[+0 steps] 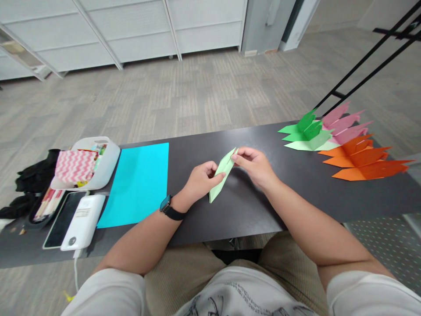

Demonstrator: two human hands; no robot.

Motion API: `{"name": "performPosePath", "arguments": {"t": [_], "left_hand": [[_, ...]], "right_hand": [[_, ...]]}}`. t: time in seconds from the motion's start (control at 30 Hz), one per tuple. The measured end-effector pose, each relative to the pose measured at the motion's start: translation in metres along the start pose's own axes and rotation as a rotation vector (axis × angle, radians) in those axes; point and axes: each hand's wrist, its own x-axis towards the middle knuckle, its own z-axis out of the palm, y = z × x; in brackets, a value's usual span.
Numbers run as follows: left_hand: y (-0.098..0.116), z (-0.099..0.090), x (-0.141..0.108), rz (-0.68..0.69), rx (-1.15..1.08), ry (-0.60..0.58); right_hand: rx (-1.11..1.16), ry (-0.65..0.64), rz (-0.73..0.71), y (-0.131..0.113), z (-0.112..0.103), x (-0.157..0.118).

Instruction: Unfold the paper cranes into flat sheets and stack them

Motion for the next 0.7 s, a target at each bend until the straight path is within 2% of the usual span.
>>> {"name": "performPosePath", "arguments": {"t": [0.17, 0.33, 0.43, 0.53, 0.7], "left_hand": [[0.002, 0.0, -0.001, 0.051, 0.061, 0.045], [0.009, 0.0, -0.005, 0.207, 0.296, 0.187], [0.014, -0.001, -0.008, 0.323, 0.358, 0.219], [0.017, -0.002, -0.01, 0.445, 0.391, 0.231], [0.022, -0.002, -0.014, 0.539, 0.427, 0.231]], "right_hand": [[-0.058, 0.018, -0.069, 0.006, -0.004, 0.003], [-0.124, 0.077, -0.229, 0.002, -0.004, 0.001], [-0.149, 0.054, -0.308, -0.003, -0.003, -0.002], [-0.172, 0.044, -0.322, -0.006, -0.004, -0.003], [-0.186, -0.026, -0.383, -0.013, -0.006, -0.007]]}}
